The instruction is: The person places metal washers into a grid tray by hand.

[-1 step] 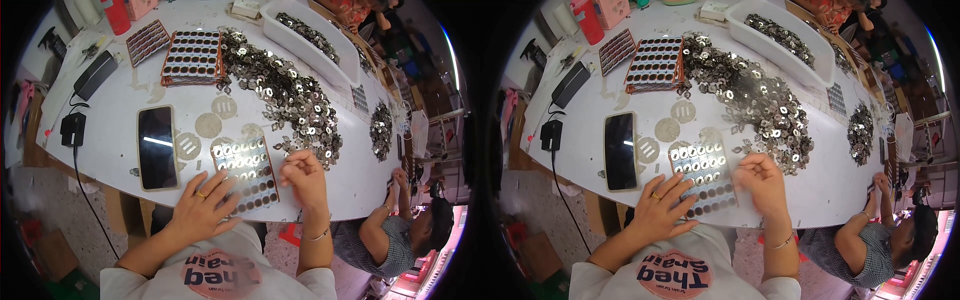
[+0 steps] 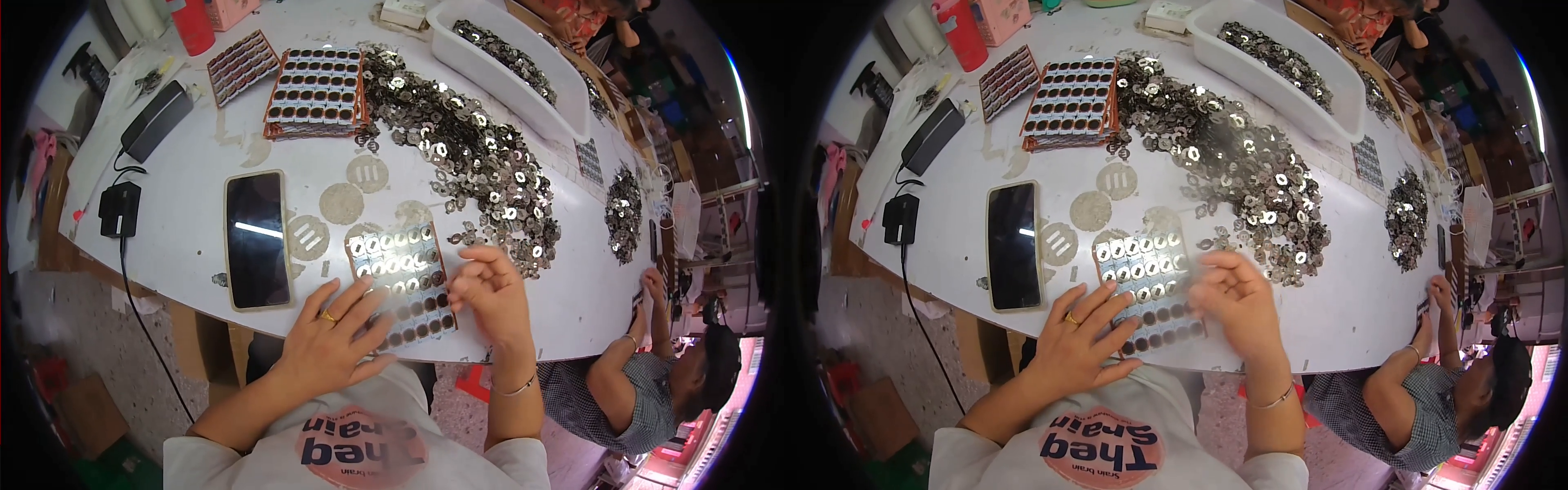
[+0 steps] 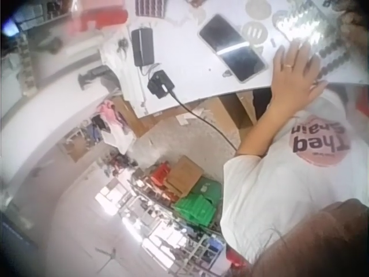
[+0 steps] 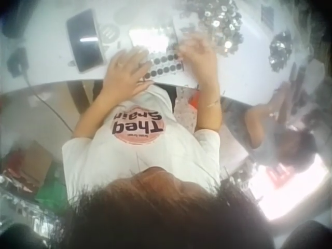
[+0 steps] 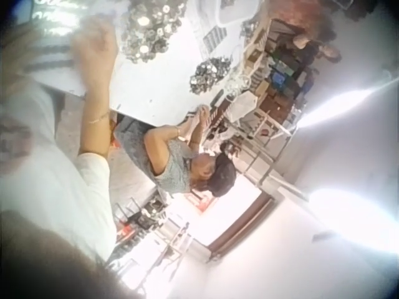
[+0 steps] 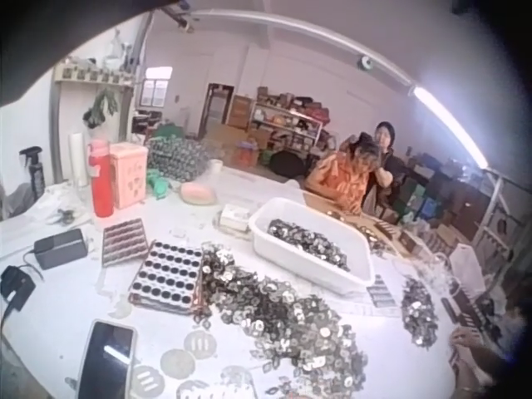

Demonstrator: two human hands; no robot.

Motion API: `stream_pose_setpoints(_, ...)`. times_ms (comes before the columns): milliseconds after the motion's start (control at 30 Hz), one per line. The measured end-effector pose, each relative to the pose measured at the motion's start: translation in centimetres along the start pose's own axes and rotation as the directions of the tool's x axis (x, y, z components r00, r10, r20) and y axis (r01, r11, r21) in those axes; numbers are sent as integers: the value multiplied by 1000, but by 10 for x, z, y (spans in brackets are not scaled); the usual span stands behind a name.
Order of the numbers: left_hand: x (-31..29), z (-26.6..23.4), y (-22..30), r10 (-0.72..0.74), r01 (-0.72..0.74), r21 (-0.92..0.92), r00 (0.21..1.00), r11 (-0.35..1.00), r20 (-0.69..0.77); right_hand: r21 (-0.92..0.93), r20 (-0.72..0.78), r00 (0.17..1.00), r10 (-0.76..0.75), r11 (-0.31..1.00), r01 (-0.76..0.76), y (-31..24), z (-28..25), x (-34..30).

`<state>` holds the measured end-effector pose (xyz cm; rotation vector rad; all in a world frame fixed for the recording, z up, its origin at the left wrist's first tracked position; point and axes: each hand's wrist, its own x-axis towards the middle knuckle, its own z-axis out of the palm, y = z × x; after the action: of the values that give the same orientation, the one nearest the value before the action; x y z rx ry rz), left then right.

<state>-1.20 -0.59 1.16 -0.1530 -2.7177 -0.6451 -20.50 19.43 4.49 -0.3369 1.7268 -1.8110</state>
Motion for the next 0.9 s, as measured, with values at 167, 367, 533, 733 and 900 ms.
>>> stream_pose_setpoints(167, 2, -1, 0, 0, 0, -23, 1000, 1000, -13, -253, 213, 966, 149, 963, -93, 10, 26, -21)
stream_pose_setpoints(367, 0, 0, -1, -1, 1, -18, 1000, 1000, 0, -561, 242, 970, 28, 820, 117, 1, 38, -21)
stream_pose_setpoints(533, 0, 1, -1, 1, -1, -24, 1000, 1000, -25, -532, 269, 954, 130, 846, 35, -12, 37, -19)
stream_pose_setpoints(733, 0, 1, -1, -2, 2, -29, 1000, 1000, -19, -647, 384, 923, 36, 724, 241, -12, 42, -14)
stream_pose_setpoints(900, 0, 2, -1, 1, -2, -19, 1000, 1000, -22, -644, 419, 908, 9, 708, 290, -12, 38, -9)
